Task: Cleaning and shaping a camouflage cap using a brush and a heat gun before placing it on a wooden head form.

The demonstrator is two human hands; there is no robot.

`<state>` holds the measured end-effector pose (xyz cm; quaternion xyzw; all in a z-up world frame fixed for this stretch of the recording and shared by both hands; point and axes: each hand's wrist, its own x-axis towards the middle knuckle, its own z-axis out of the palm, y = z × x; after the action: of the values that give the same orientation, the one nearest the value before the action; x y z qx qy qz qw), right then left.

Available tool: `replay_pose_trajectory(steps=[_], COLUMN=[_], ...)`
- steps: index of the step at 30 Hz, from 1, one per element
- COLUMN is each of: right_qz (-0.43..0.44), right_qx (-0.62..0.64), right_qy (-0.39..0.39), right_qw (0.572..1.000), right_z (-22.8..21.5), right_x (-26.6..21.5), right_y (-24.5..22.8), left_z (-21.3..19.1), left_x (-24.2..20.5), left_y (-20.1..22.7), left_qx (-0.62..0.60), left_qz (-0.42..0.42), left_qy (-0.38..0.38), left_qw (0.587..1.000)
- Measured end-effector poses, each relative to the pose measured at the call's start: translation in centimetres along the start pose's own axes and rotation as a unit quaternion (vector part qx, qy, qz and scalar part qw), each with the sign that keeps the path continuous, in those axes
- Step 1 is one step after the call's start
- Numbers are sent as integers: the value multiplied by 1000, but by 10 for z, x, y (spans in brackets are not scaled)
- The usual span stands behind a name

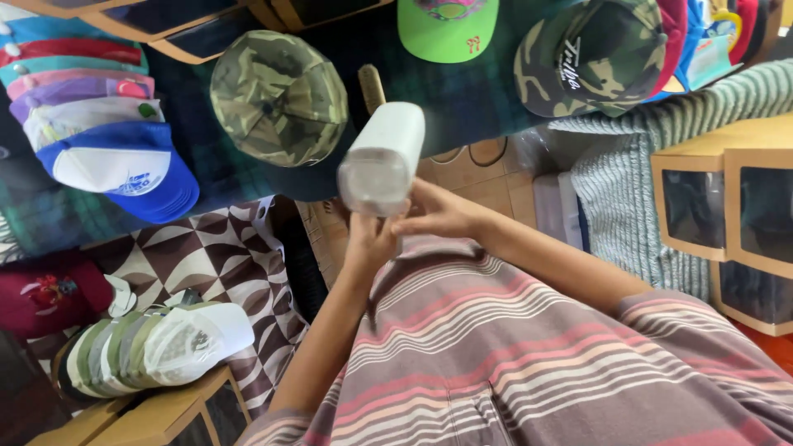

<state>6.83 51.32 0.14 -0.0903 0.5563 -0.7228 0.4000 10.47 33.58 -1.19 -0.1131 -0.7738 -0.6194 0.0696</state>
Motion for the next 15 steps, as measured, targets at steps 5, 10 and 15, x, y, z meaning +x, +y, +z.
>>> replay_pose_trajectory(steps=[5, 10, 15], right_qz=[0, -126, -82], right_qx=[-38, 2, -269], right_qy=[114, 48, 141], right_qw=[993, 991, 949], right_z=[-44, -78, -113], right_x=[-9, -10, -13], right_y=[45, 71, 19], left_z=[14, 11, 12], left_x=[29, 58, 59], left_y=[-10, 9, 10], left_qx=[-139, -75, 95], left_qz=[-4, 27, 27], left_qy=[-104, -164, -75], left_qw=[985, 983, 992])
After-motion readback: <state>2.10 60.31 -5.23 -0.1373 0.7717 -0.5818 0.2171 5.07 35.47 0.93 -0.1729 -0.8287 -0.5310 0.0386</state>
